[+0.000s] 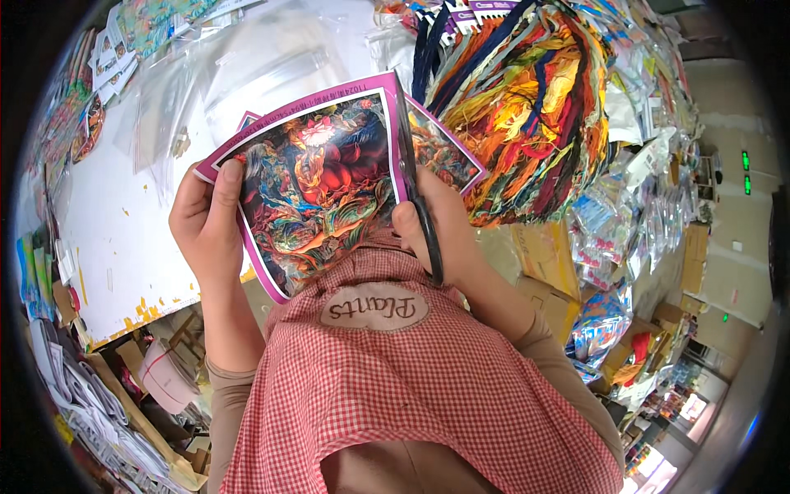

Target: The person trims printed picture cards along their edges using scissors, sets them on the table, and unbuckles a waist strap by hand.

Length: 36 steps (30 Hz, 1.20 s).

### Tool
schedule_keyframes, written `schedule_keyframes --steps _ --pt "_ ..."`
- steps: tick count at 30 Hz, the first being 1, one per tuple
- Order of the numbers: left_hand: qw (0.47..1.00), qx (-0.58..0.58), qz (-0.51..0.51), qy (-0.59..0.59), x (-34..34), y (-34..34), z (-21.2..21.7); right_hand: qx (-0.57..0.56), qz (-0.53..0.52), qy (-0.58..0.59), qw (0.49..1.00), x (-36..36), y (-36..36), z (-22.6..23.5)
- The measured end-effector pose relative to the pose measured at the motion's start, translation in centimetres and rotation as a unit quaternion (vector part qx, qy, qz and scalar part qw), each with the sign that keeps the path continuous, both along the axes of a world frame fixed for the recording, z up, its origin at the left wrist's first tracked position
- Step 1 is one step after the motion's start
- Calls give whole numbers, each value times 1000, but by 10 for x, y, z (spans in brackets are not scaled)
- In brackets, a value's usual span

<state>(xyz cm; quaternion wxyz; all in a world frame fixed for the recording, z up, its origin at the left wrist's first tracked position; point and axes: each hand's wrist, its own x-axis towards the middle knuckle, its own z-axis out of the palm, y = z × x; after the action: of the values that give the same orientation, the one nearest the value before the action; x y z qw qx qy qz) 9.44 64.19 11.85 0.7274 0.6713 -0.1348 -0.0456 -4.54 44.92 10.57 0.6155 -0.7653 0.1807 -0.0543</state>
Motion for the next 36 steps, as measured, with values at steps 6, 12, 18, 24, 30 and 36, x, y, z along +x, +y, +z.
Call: schedule_keyframes --steps 6,12,18,24,30,36 --pt "1000 10 6 -5 -2 3 -3 2 -8 -3 1000 -2 1 -1" --pt "1000 17 10 -8 -5 0 0 -6 -20 -2 1000 -4 3 2" --pt "1000 15 2 -12 -3 2 -2 -17 -27 -14 999 -4 5 1" --pt "999 21 14 -23 -4 0 0 -60 -38 -33 997 -4 7 1" --pt "1000 16 14 -17 -2 2 0 -87 -38 -25 995 -3 8 1" --pt "1000 9 25 -7 1 4 -1 -97 -42 -41 994 -4 7 -3"
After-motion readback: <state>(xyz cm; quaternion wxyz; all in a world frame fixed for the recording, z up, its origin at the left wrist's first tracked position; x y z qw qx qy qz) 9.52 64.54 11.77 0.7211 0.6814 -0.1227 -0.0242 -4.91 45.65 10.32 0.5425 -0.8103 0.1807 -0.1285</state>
